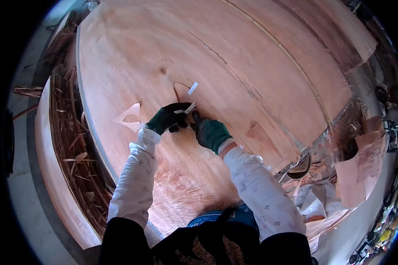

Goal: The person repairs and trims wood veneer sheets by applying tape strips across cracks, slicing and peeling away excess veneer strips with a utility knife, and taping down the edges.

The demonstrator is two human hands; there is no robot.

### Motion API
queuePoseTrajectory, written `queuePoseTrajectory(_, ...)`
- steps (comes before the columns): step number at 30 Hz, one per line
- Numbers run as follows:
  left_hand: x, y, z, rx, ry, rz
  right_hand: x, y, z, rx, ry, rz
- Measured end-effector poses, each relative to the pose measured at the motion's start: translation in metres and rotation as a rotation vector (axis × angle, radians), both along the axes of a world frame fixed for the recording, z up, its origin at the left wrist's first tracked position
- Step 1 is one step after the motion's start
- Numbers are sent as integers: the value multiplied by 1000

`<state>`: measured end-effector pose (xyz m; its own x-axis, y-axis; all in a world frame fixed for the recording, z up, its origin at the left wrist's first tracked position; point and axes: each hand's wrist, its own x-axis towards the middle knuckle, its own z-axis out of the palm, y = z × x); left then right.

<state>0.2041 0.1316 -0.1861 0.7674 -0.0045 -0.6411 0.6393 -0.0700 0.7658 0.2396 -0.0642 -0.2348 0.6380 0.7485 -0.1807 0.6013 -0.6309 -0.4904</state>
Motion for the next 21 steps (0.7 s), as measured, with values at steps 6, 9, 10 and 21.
queuePoseTrajectory(6,-4,2,-4,-14,-36,11,16,-5,-4,373,-30,-82)
queuePoseTrajectory(9,-8,4,-7,-68,-38,41,18,4,11,310,-226,-41)
queuePoseTrajectory(10,-9,5,-9,-82,-48,34,16,12,15,258,-291,4)
queuePoseTrajectory(21,-72,-9,-17,-77,-207,478,-6,30,-13,-46,-626,183)
